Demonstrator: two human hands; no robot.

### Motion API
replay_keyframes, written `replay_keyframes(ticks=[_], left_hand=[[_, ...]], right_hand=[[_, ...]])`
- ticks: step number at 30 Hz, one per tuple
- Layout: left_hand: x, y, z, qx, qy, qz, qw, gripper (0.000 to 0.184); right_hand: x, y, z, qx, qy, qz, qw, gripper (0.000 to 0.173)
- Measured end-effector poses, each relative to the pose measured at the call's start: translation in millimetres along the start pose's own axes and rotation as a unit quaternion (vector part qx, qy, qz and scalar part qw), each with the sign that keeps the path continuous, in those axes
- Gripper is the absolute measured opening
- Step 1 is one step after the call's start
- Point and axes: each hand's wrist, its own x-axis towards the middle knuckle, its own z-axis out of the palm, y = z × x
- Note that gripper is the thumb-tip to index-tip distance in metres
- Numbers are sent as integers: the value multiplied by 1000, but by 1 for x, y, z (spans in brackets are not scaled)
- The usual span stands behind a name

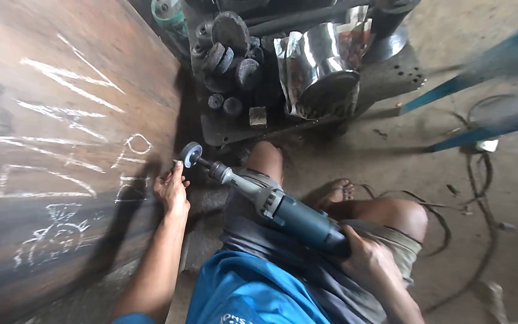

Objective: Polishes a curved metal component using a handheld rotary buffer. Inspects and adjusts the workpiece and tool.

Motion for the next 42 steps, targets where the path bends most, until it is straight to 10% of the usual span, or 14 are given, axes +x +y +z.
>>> replay_keyframes(ticks=[42], left_hand=[[6, -5, -7, -4, 10, 3, 1000, 50]], right_hand=[[3, -1, -4, 7, -29, 12, 999, 61]])
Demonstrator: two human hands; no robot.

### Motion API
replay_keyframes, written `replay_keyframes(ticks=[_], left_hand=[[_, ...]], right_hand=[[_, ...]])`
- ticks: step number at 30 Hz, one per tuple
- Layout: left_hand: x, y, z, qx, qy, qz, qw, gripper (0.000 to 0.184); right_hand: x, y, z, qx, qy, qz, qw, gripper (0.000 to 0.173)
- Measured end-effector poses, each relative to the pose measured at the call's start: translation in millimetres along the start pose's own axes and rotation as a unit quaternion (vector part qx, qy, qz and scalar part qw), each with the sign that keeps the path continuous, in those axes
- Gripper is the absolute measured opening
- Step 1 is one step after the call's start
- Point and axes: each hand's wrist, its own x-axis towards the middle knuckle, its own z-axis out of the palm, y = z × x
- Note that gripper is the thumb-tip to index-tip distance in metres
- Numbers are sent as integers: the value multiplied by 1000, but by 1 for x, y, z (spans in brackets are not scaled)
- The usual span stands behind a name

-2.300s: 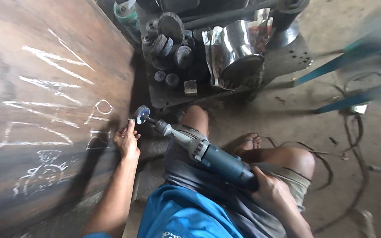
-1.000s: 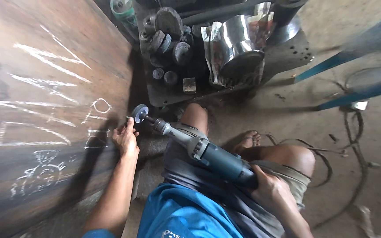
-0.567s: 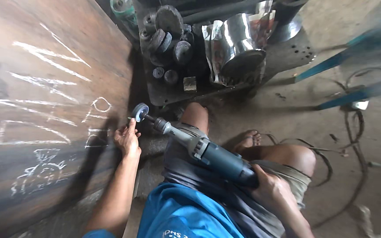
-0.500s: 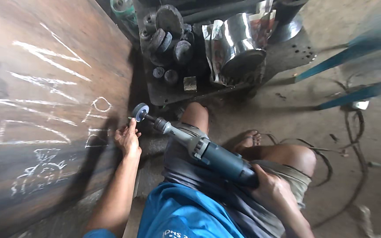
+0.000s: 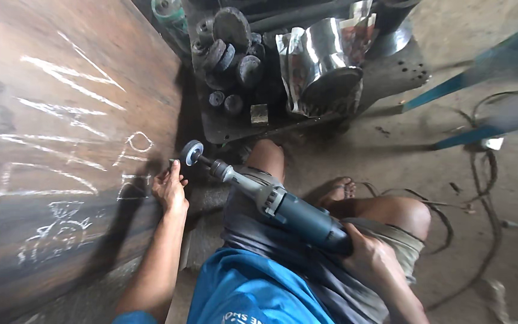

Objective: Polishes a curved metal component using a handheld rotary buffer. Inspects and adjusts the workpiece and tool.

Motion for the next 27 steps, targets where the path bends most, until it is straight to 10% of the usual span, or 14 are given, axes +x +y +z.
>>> replay_keyframes(ticks=[27], left_hand=[[-2, 4, 10, 4, -13, 18, 1000, 48]], right_hand=[[1, 2, 1, -1, -11, 6, 1000, 60]])
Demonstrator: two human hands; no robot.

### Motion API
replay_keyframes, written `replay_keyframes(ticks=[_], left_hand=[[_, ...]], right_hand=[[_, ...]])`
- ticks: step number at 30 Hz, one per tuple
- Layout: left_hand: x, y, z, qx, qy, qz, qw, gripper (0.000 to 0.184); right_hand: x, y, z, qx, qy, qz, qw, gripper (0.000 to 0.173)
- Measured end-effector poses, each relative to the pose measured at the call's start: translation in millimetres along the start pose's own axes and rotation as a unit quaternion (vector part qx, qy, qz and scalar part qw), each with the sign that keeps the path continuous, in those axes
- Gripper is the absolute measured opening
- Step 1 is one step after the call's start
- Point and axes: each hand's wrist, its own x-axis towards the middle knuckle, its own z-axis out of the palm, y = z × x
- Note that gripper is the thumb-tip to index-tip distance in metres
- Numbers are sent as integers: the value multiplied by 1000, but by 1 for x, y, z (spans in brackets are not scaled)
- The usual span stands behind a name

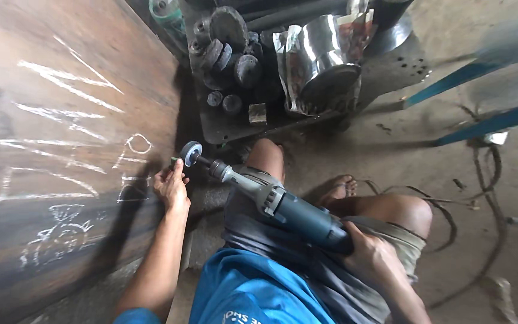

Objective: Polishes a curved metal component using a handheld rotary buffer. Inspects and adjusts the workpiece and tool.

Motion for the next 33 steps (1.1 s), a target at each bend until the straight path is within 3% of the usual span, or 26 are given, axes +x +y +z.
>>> replay_keyframes(ticks=[7, 12, 17, 21, 23, 26, 30, 33], left_hand=[[1, -4, -5, -4, 3, 0, 1000, 46], [-1, 22, -15, -44, 3, 73, 996, 33], [-19, 68, -3, -93, -132, 189, 969, 27], [-27, 92, 26, -28, -324, 253, 911, 38], [-28, 100, 41, -84, -442, 191, 872, 38], [-33, 102, 56, -232, -579, 64, 779, 39], [-46, 96, 59, -315, -663, -12, 678, 49], [-54, 94, 58, -313, -684, 8, 659, 50]], right_hand=[[0, -1, -1, 2, -6, 5, 1000, 60], [1, -1, -5, 3, -37, 28, 999, 63], [5, -2, -9, 9, -60, 30, 998, 62], [5, -4, -8, 1, -64, 35, 997, 63], [4, -4, -7, 2, -68, 37, 997, 64], [1, -2, -5, 7, -61, 43, 997, 64], [-1, 0, -4, 16, -53, 45, 997, 63], [-1, 1, -5, 13, -63, 45, 997, 64]])
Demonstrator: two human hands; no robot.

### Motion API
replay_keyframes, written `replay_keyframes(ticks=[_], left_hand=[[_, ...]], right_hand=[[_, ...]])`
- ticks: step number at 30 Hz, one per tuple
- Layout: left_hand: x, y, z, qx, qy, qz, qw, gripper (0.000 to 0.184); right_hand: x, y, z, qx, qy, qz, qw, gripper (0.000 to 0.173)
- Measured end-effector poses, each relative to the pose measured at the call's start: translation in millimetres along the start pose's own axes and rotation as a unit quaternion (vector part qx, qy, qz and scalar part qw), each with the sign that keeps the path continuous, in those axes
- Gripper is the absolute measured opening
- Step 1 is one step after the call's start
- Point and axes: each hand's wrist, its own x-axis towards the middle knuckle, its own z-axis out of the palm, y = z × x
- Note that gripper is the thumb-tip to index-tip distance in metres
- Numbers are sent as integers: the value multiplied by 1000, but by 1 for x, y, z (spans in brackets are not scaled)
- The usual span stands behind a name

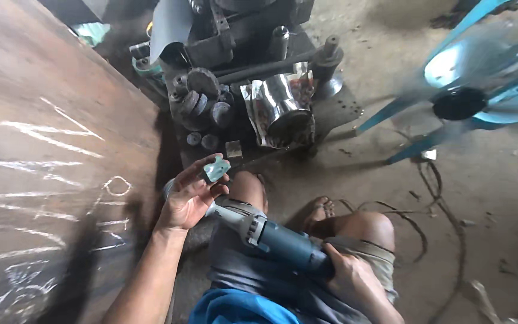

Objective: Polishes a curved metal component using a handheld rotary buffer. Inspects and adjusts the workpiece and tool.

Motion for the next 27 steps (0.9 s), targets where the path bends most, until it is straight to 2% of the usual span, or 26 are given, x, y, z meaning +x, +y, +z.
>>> replay_keyframes(ticks=[6, 10, 15, 20, 27], left_hand=[[-8, 3, 8, 20, -12, -8, 1000, 50], [-14, -14, 16, 40, 10, -37, 998, 48], [-16, -53, 35, -45, 28, -97, 994, 42], [-23, -90, 54, -125, -20, -120, 985, 37], [-26, -90, 53, -150, -42, -117, 981, 35]], right_hand=[[3, -4, -3, -7, -18, 2, 1000, 67], [0, -6, -4, -4, -23, 9, 1000, 69], [-2, -6, -7, -13, -25, 11, 1000, 70], [0, -4, -4, -8, -17, 9, 1000, 73], [-6, -10, -4, -11, 0, 10, 1000, 74]])
